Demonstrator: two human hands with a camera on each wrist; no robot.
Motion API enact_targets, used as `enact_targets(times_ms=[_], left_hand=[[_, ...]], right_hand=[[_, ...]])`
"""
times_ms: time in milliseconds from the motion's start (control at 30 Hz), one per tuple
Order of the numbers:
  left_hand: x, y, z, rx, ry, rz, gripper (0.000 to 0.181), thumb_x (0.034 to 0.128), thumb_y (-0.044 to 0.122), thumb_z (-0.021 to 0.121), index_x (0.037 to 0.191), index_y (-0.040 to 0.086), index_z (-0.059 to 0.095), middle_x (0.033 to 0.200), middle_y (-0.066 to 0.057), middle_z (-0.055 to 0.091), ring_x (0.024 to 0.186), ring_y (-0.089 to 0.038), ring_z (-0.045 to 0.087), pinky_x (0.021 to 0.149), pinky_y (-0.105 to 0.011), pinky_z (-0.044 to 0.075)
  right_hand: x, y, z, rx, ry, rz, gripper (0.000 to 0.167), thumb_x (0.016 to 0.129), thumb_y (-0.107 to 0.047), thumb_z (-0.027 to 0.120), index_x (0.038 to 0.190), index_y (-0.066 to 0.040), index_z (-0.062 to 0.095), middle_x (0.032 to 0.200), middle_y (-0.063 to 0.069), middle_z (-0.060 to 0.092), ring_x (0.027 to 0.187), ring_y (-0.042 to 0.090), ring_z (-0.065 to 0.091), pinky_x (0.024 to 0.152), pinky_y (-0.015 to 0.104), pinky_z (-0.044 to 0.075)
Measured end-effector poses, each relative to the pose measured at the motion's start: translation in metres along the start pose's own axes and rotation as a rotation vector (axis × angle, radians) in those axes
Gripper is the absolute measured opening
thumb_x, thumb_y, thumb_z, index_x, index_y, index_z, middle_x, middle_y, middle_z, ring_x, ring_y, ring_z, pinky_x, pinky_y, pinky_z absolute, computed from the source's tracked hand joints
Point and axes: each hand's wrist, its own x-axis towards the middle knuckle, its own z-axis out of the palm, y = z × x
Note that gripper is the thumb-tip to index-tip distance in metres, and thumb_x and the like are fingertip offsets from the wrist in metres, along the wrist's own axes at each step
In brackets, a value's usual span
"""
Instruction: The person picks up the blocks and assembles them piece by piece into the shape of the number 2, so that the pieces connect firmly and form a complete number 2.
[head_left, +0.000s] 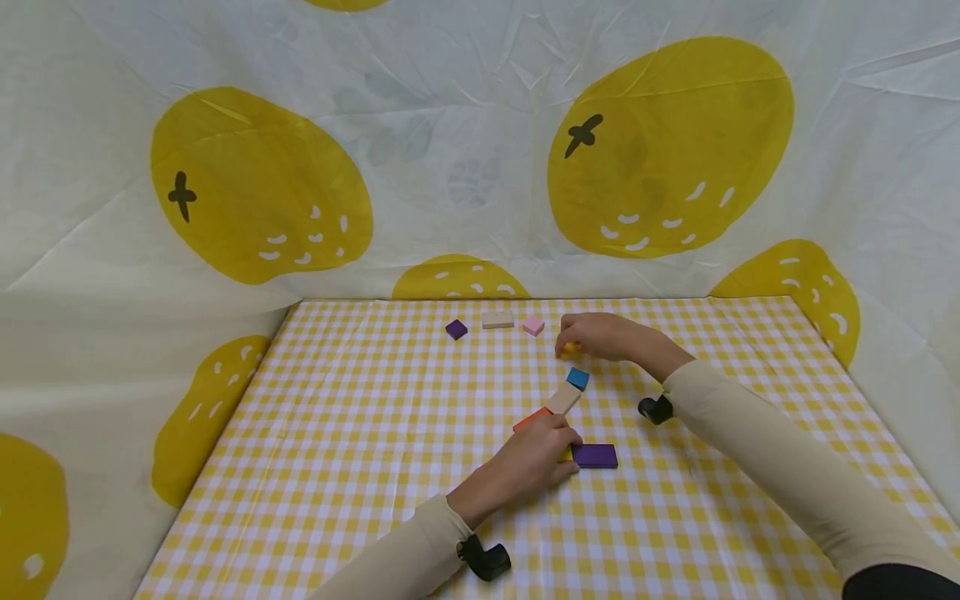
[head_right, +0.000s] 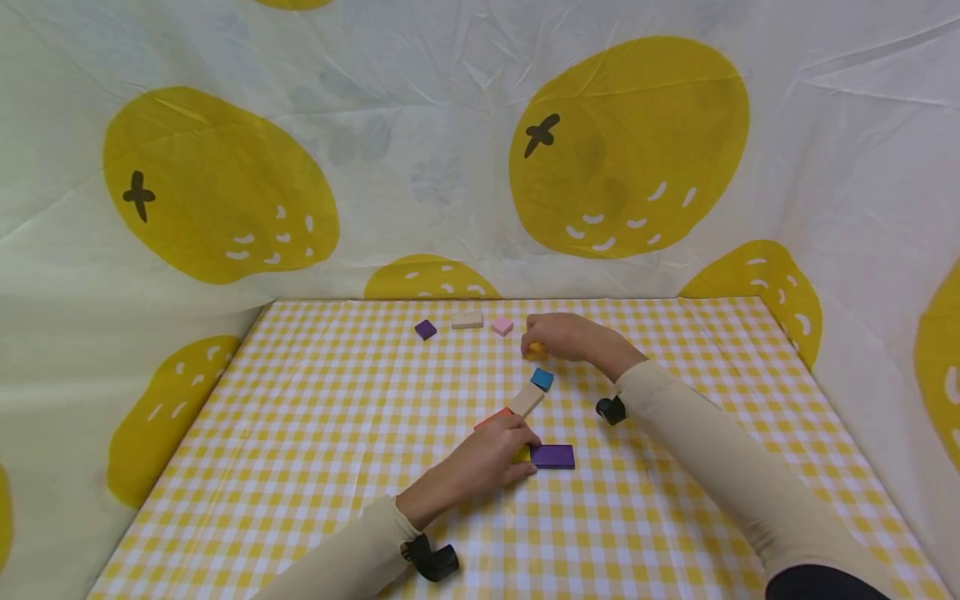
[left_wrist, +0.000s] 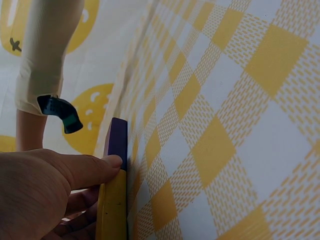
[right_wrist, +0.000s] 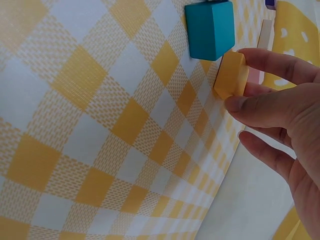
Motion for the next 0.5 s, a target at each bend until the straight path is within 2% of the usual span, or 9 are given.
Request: enact_targets(times_ms=[300,500], left_hand=[[0.0,0.0,-0.001,-0.012,-0.01,-0.011,0.025,0.0902,0.026,0.079,0.11,0.012,0.075,0.104,0.001,0.065,0.09,-0.006,0.058,0.079,-0.012,0.046],[0.0,0.0,-0.001,-0.03,-0.014,-0.019,0.024,0.0908,0.025,0.078,0.111,0.011,0.075,0.104,0.001,0.065,0.09,-0.006,0.058,0.079,-0.012,0.046]], right_hand=[[-0.011,-0.003,0.0,0.007,-0.055,0.03,0.029,0.094,0.004,0.067,0.106,-0.019,0.078,0.102,0.004,0.062,0.087,0.018,0.061,0.072,0.033,0.051],[-0.017,-0.004,0.001,0.011,-0.038,0.015,0.027,0.094,0.003,0.067,0.107,-0.018,0.077,0.1,0.003,0.062,0.084,0.017,0.059,0.072,0.032,0.051]])
